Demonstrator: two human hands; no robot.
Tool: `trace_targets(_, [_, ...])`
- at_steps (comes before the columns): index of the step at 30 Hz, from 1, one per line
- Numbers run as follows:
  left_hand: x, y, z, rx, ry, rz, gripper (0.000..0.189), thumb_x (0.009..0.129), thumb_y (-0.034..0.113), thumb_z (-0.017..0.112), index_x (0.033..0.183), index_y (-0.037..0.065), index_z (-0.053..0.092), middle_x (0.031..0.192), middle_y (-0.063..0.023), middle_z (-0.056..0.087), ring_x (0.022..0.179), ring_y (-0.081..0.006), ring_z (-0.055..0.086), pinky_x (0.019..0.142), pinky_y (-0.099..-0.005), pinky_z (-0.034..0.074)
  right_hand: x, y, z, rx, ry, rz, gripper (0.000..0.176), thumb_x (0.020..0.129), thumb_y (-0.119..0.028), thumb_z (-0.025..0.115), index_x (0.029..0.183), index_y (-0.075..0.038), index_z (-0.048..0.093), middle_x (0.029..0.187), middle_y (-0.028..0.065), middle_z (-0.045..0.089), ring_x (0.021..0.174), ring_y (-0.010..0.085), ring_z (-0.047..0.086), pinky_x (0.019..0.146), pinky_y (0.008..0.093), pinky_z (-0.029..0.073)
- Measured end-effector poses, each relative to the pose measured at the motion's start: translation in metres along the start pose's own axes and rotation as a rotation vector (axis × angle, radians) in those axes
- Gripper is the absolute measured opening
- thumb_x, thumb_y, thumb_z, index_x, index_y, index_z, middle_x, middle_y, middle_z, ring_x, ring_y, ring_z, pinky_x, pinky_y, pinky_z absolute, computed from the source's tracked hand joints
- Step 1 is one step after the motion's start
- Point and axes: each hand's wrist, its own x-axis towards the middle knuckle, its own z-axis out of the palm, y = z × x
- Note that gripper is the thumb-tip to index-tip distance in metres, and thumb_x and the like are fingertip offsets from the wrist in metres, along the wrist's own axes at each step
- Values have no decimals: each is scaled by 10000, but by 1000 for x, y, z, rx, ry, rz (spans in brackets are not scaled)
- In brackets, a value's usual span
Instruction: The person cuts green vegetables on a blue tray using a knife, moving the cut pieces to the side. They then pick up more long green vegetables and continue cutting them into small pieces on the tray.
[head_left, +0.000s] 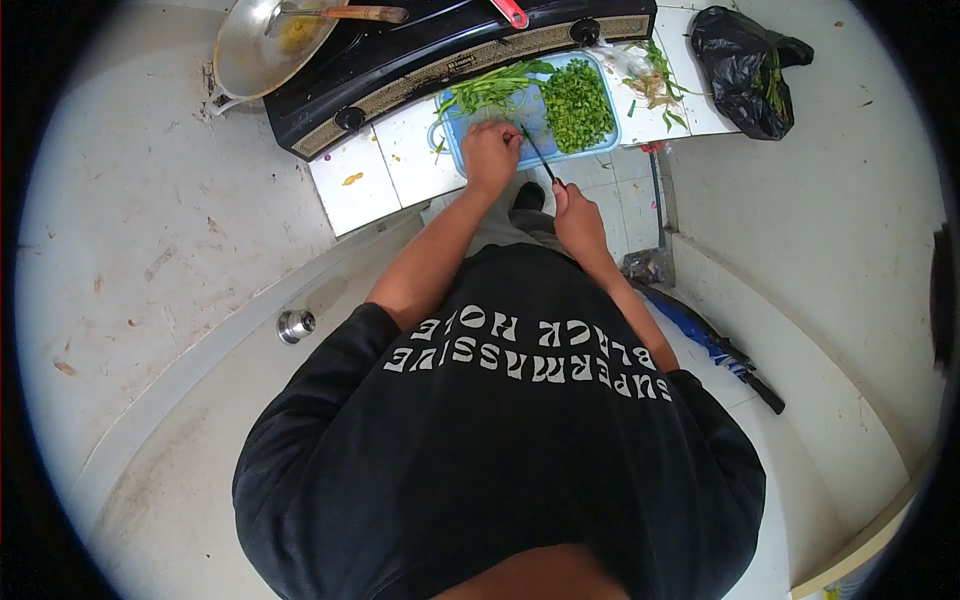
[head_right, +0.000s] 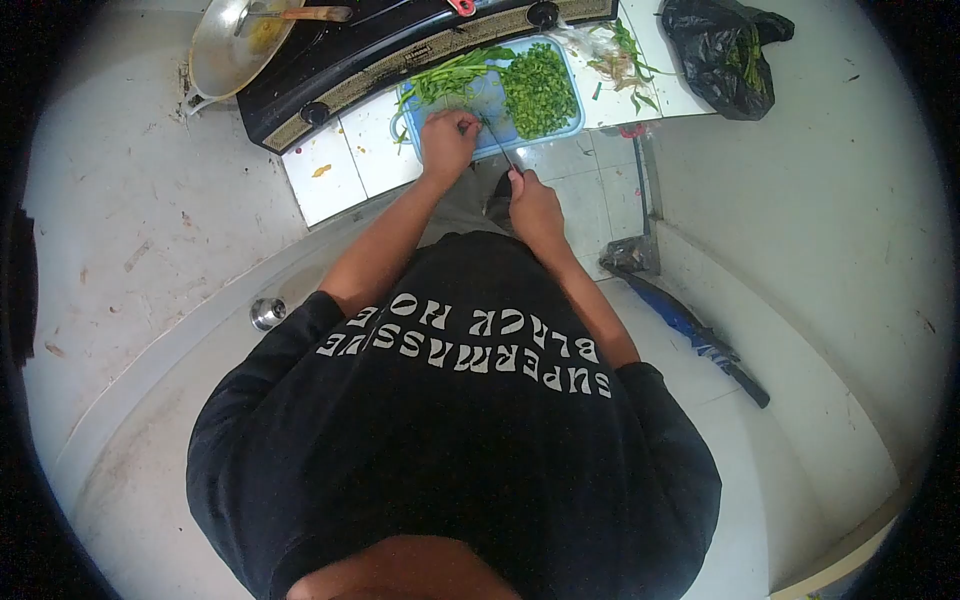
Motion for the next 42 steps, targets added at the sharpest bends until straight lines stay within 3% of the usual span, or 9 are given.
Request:
trace_targets(7, [-2, 0, 0, 34, 51, 64, 70, 756, 132, 806, 797, 85, 773, 820, -108, 714, 834, -329, 657, 765, -453, 521, 8, -5, -6, 53, 69, -15, 415, 1079, -370, 454, 1049, 3, 631, 882, 332, 684, 868, 541, 658, 753, 621, 500])
trace_targets(9, [-3, 1, 2, 27, 58, 83, 67, 756, 131, 805, 792, 85, 772, 816, -110, 712, 831, -332, 655, 763, -456, 518, 0, -7, -4, 88, 83, -40, 408, 1085, -367, 460, 1000, 0, 617, 832, 326, 665, 837, 547, 639, 698, 619, 480])
trace_targets(18, [-6, 6, -3, 82, 36, 42, 95, 794, 136, 798, 852, 64, 774, 857, -125, 723, 855, -336, 659, 806, -439, 510, 9, -5, 6, 36, 28, -39, 410, 1081, -374, 460, 1006, -3, 618, 832, 324, 667, 837, 542, 643, 711, 625, 478])
trace_targets(22, [-5, 4, 1, 46, 70, 56, 52, 775, 128, 789, 805, 87, 777, 822, -113, 707, 842, -338, 649, 756, -464, 505, 7, -4, 4, 6, 61, -86, 418, 1081, -378, 455, 1001, -3, 623, 829, 323, 668, 834, 542, 643, 720, 625, 480])
trace_targets(24, [-3, 2, 2, 40, 74, 42, 52, 780, 134, 787, 805, 88, 779, 822, -112, 708, 844, -338, 649, 754, -467, 503, -4, 0, 0, 27, 12, -15, 424, 1080, -380, 454, 993, -3, 627, 831, 323, 668, 835, 545, 642, 726, 626, 482])
trace_targets(27, [-7, 3, 1, 48, 89, 61, 61, 793, 155, 783, 820, 100, 784, 844, -103, 710, 864, -327, 647, 763, -464, 498, 0, 2, -5, -2, -40, -17, 431, 1081, -379, 438, 1073, 5, 634, 895, 322, 691, 876, 538, 661, 762, 621, 505])
trace_targets(30, [-8, 8, -4, 123, 50, 94, 82, 797, 172, 783, 843, 104, 787, 867, -93, 710, 898, -319, 641, 780, -456, 495, 12, -4, -4, 5, 35, -48, 422, 1082, -371, 438, 1079, 1, 637, 893, 320, 692, 874, 542, 659, 769, 617, 505])
trace_targets(33, [-6, 11, -12, 174, 12, 216, 112, 801, 183, 784, 879, 103, 789, 914, -83, 707, 932, -313, 634, 800, -445, 489, 7, -5, -11, 65, 39, -49, 407, 1082, -365, 442, 1092, -8, 638, 892, 319, 690, 881, 540, 658, 772, 612, 506])
trace_targets(42, [-10, -1, -14, 148, 1, 211, 106, 804, 149, 778, 890, 87, 788, 947, -78, 704, 935, -305, 632, 796, -445, 490, -3, -7, -11, 104, 6, -70, 404, 1081, -367, 454, 1019, -1, 612, 856, 322, 678, 863, 543, 649, 735, 619, 495])
